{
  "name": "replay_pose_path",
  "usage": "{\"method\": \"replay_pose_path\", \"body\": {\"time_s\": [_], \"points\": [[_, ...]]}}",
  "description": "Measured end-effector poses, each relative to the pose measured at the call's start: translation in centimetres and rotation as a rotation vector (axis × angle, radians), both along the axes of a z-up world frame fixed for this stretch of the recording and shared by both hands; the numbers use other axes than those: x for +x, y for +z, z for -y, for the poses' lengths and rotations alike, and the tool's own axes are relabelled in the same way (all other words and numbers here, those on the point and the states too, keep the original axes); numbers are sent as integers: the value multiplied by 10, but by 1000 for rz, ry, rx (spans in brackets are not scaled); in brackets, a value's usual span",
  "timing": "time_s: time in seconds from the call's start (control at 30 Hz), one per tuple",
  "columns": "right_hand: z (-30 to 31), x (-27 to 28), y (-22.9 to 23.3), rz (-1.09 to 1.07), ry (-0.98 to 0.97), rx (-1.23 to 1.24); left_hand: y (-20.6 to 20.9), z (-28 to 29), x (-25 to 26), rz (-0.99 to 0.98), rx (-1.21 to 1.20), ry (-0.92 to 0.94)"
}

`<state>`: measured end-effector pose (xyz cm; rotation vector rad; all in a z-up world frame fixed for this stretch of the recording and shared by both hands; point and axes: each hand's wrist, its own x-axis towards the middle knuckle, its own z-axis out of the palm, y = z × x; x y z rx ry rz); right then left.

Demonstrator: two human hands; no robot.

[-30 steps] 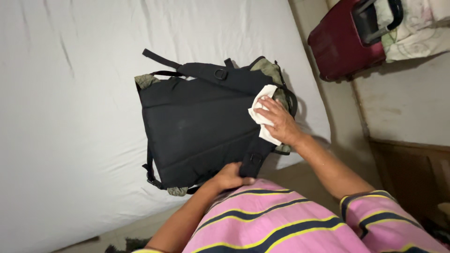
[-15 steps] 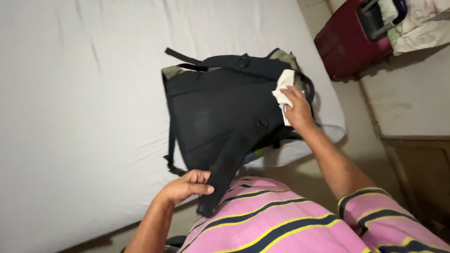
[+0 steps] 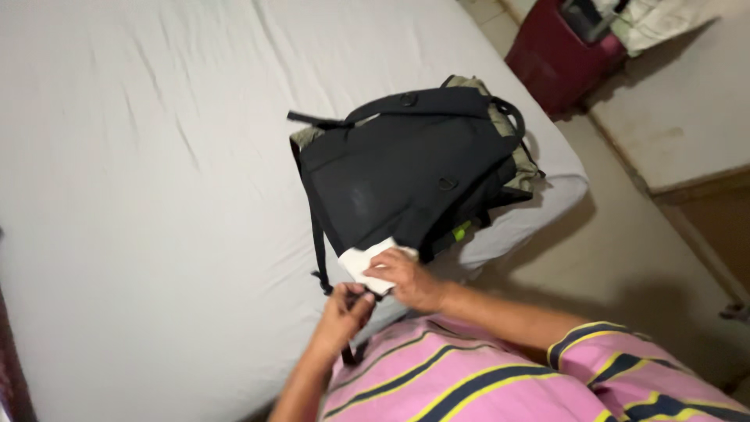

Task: The person wipes the exterior of a backpack with a white cloth. They rotate the backpack to clean multiple sides, including the front, back, and sides, while a water bottle remains attached to the front pocket.

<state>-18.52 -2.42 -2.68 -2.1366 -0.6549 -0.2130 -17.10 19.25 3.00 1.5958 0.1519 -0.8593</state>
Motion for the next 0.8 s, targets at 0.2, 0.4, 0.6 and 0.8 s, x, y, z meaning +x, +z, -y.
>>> {"method": "replay_pose_path", "body": {"time_s": [0.2,0.4,0.6,0.8], "points": [[154,84,1,269,-263,-414,54,5,-6,85,158,-141],[244,119,-22,97,-949,-244,79,0,-6,75,-30,-58],[93,56,-30,14,-634,-143,53,-4,2,-20,48,72],[-26,6,-3,-85,194,-11,16,-24,18,-162,114,-108]]}}
